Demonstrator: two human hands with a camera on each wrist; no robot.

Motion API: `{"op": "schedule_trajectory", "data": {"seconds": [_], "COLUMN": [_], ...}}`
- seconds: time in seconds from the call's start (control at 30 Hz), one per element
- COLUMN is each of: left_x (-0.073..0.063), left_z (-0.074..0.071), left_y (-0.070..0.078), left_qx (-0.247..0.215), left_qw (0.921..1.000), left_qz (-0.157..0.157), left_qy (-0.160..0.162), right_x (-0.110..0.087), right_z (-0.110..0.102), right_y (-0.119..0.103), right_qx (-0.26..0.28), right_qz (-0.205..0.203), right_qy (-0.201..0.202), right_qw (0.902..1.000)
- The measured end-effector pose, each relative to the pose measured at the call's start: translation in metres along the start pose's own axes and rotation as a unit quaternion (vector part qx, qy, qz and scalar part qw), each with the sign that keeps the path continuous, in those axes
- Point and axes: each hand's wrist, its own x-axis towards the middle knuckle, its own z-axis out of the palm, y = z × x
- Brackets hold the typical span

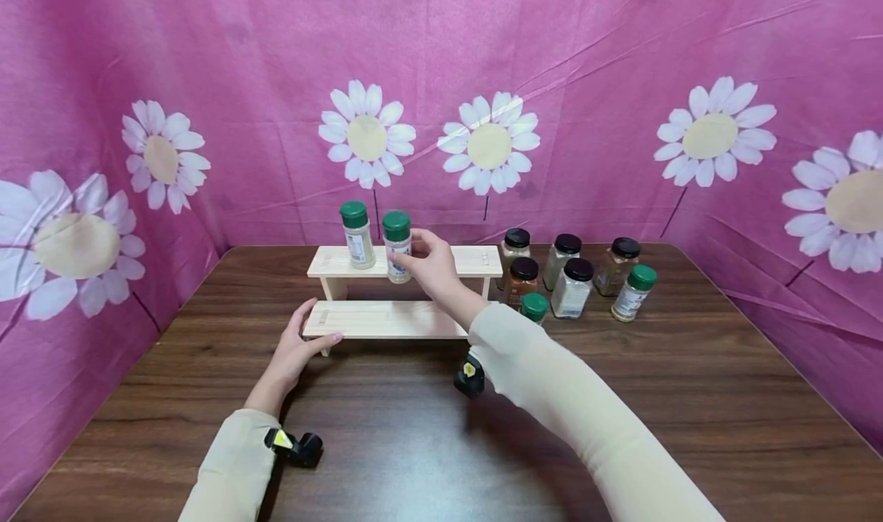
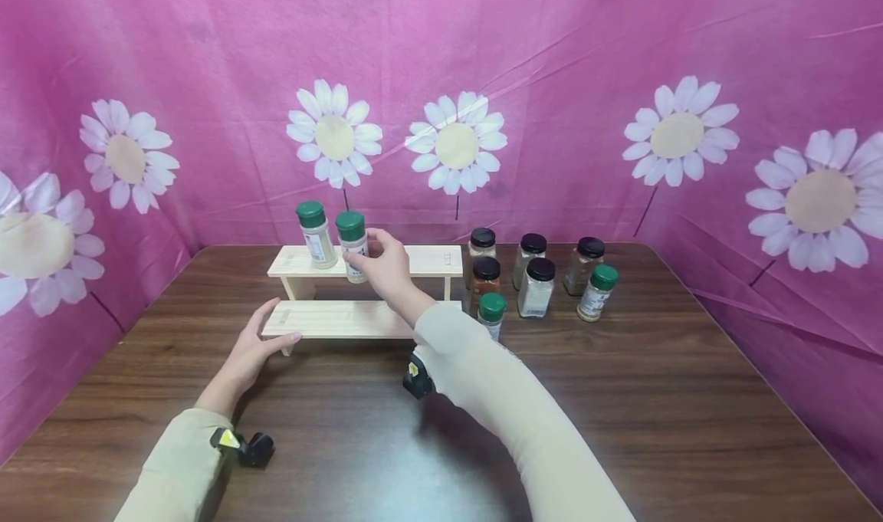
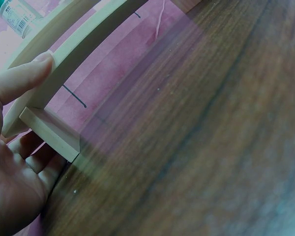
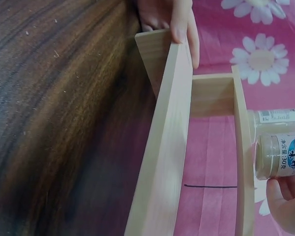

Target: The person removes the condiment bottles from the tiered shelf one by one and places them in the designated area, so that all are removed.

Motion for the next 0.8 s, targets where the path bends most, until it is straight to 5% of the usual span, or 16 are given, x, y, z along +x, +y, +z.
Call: {"op": "schedule_trajectory", "data": {"seconds": [0.8], "left_x": [-0.001], "left_z": [0.0], "left_y": [0.001], "left_qx": [-0.003], "left_qw": [1.0], "left_qz": [0.0], "left_qy": [0.001], "right_x": [-0.044], "right_z": [-0.037], "right_y": [-0.007], "right_qx": [0.056], "right_qz": [0.024], "right_qy": [-0.043], "right_qw": [0.9972]}}
